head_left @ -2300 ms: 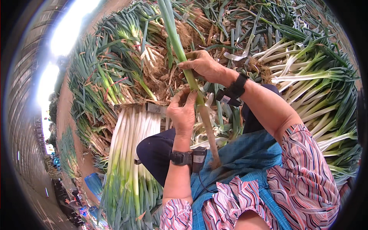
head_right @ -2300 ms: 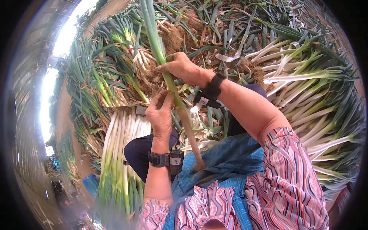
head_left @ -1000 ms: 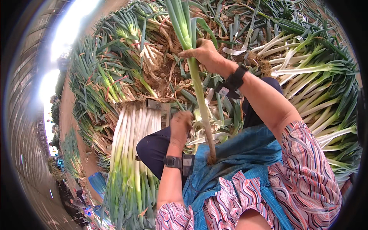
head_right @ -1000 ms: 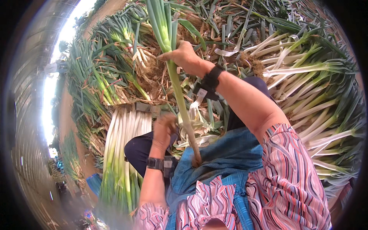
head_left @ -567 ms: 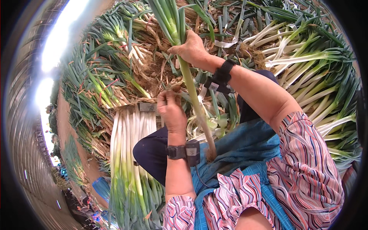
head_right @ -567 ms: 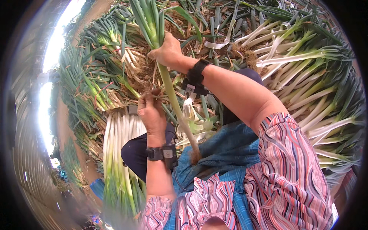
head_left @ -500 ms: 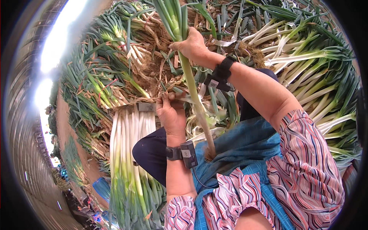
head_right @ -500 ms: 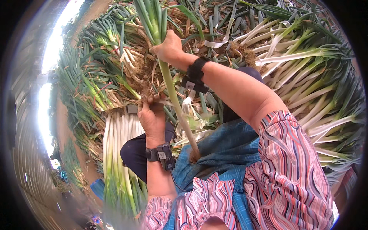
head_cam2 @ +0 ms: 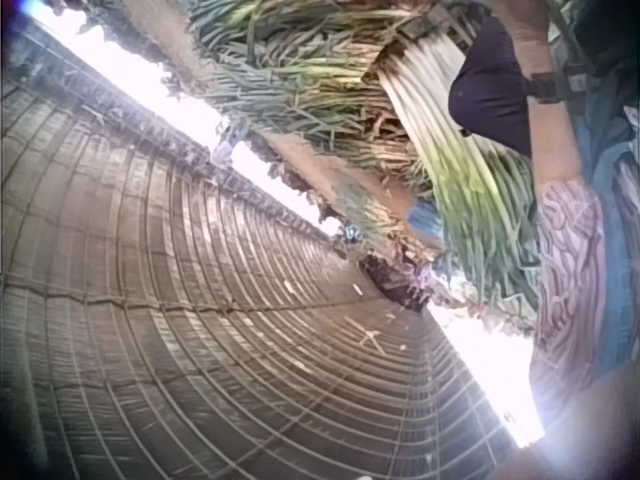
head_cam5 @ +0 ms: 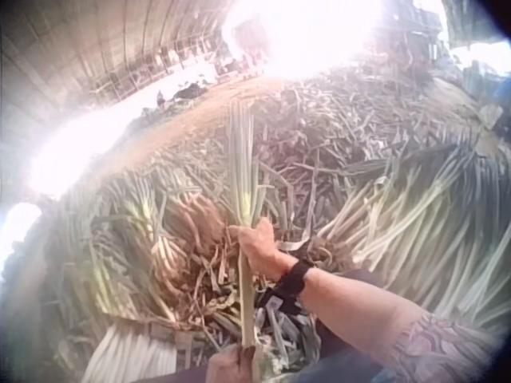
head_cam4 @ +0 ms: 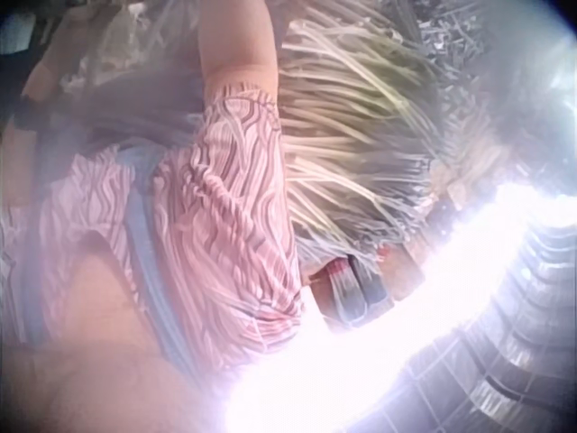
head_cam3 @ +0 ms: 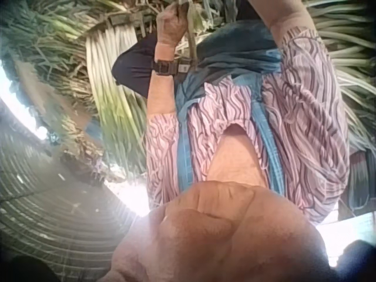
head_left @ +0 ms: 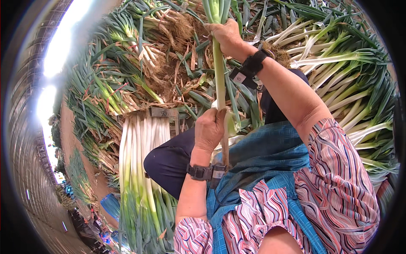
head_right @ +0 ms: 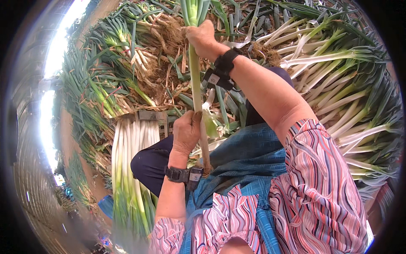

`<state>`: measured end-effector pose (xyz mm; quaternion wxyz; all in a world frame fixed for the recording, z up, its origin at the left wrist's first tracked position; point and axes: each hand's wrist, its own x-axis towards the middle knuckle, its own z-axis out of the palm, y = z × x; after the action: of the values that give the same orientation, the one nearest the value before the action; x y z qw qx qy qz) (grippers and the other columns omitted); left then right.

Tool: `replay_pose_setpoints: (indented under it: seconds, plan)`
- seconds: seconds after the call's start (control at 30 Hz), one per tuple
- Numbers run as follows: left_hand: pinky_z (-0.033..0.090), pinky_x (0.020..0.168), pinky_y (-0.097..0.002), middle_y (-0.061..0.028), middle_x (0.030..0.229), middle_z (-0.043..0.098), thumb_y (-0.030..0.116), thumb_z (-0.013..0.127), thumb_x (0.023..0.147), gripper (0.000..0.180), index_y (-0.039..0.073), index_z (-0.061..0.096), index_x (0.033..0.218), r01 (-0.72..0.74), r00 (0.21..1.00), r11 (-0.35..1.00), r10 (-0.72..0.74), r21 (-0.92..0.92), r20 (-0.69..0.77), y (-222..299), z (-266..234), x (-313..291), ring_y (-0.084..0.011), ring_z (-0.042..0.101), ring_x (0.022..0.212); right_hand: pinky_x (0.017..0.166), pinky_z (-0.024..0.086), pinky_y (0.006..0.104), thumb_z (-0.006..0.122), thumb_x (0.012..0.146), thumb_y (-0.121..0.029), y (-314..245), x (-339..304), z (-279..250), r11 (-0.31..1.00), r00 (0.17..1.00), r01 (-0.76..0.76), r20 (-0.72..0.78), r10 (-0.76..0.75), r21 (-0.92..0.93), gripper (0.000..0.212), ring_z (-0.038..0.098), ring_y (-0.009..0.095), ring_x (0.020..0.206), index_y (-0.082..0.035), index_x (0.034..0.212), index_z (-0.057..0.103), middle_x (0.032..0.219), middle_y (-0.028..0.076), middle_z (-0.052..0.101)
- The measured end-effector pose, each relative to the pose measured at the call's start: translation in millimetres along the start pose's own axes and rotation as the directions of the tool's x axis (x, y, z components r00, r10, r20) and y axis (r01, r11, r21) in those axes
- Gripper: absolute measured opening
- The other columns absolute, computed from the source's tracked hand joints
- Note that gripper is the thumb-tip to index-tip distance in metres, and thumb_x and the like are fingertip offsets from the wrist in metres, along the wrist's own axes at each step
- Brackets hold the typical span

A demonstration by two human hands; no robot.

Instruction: The person peels outer leaves and layers from green onions by hand and stacks the cleaned green onions onto a pile.

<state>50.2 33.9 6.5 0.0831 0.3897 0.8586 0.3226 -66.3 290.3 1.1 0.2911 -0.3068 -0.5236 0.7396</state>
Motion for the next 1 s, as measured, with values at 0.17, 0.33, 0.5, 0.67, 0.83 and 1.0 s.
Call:
replay_pose_setpoints:
  seconds: [0.17, 0.33, 0.5, 0.67, 0.83, 1.0]
  plan:
    - [0.047, 0.056, -0.0387, -0.0225, 0.069, 0.061, 0.013, 0.059, 0.090, 0.022, -0.005, 0.061, 0.076, 0.224, 0.965, 0.961, -0.196, -0.161, 0.171, -21.2, 9.5, -91.6, -0.0371, 0.061, 0.062, 0.046, 0.047, 0.0341, 0.064, 0.088, -0.003, -32.6, 40.3, -37.1, 0.986, 0.992, -0.073, -0.091, 0.088, 0.152, 0.010, 0.055, 0.019, 0.053, 0.007, 0.087, 0.064, 0.071, 0.011, 0.059]
    - [0.052, 0.072, -0.0290, -0.0095, 0.088, 0.068, 0.007, 0.059, 0.090, 0.017, -0.003, 0.065, 0.102, 0.400, 0.914, 0.869, -0.354, -0.291, 0.197, -41.0, -43.6, -74.2, -0.0145, 0.063, 0.081, 0.045, 0.047, 0.0316, 0.063, 0.089, -0.005, -40.8, 30.2, -46.7, 0.940, 0.984, -0.160, -0.027, 0.176, 0.301, 0.013, 0.054, 0.018, 0.055, 0.008, 0.088, 0.064, 0.071, 0.011, 0.058]
    - [0.049, 0.077, -0.0249, -0.0063, 0.106, 0.062, 0.024, 0.054, 0.098, 0.035, 0.001, 0.055, 0.125, 0.031, 0.995, 0.827, -0.079, -0.561, -0.061, 24.4, -36.3, 35.5, -0.0112, 0.058, 0.088, 0.046, 0.047, 0.0283, 0.059, 0.093, -0.009, -42.0, -5.9, -25.9, 0.871, 0.948, -0.314, 0.072, 0.310, 0.378, 0.014, 0.053, 0.015, 0.060, 0.003, 0.094, 0.065, 0.076, 0.010, 0.056]
    - [0.042, 0.058, -0.0211, -0.0004, 0.076, 0.061, 0.037, 0.046, 0.102, 0.040, 0.002, 0.067, 0.106, 0.467, 0.882, 0.477, -0.189, -0.745, 0.432, 33.5, -0.2, 28.0, -0.0071, 0.053, 0.066, 0.046, 0.048, 0.0317, 0.054, 0.096, -0.011, -41.5, 10.7, -32.8, 0.902, 0.938, -0.338, 0.019, 0.346, 0.269, 0.019, 0.055, 0.017, 0.060, 0.005, 0.098, 0.064, 0.074, 0.009, 0.054]
    - [0.052, 0.073, -0.0379, -0.0227, 0.094, 0.064, -0.005, 0.059, 0.079, 0.031, -0.010, 0.059, 0.109, -0.266, 0.946, 0.956, 0.284, -0.127, 0.158, -24.2, -3.8, -36.9, -0.0358, 0.064, 0.081, 0.046, 0.047, 0.0405, 0.058, 0.090, -0.012, -34.5, 56.6, -68.4, 0.950, 0.930, -0.212, -0.250, 0.268, 0.230, 0.014, 0.058, 0.025, 0.058, 0.000, 0.086, 0.063, 0.075, 0.012, 0.060]
    - [0.051, 0.082, -0.0318, -0.0156, 0.103, 0.068, 0.009, 0.056, 0.092, 0.028, -0.006, 0.060, 0.114, 0.715, 0.652, 0.213, -0.545, -0.666, 0.526, -35.1, -23.3, -143.1, -0.0224, 0.065, 0.090, 0.047, 0.043, 0.0401, 0.055, 0.089, -0.016, -44.9, 60.7, -107.8, 0.982, 0.883, -0.140, -0.433, 0.182, 0.128, 0.019, 0.055, 0.025, 0.059, -0.001, 0.094, 0.066, 0.073, 0.011, 0.058]
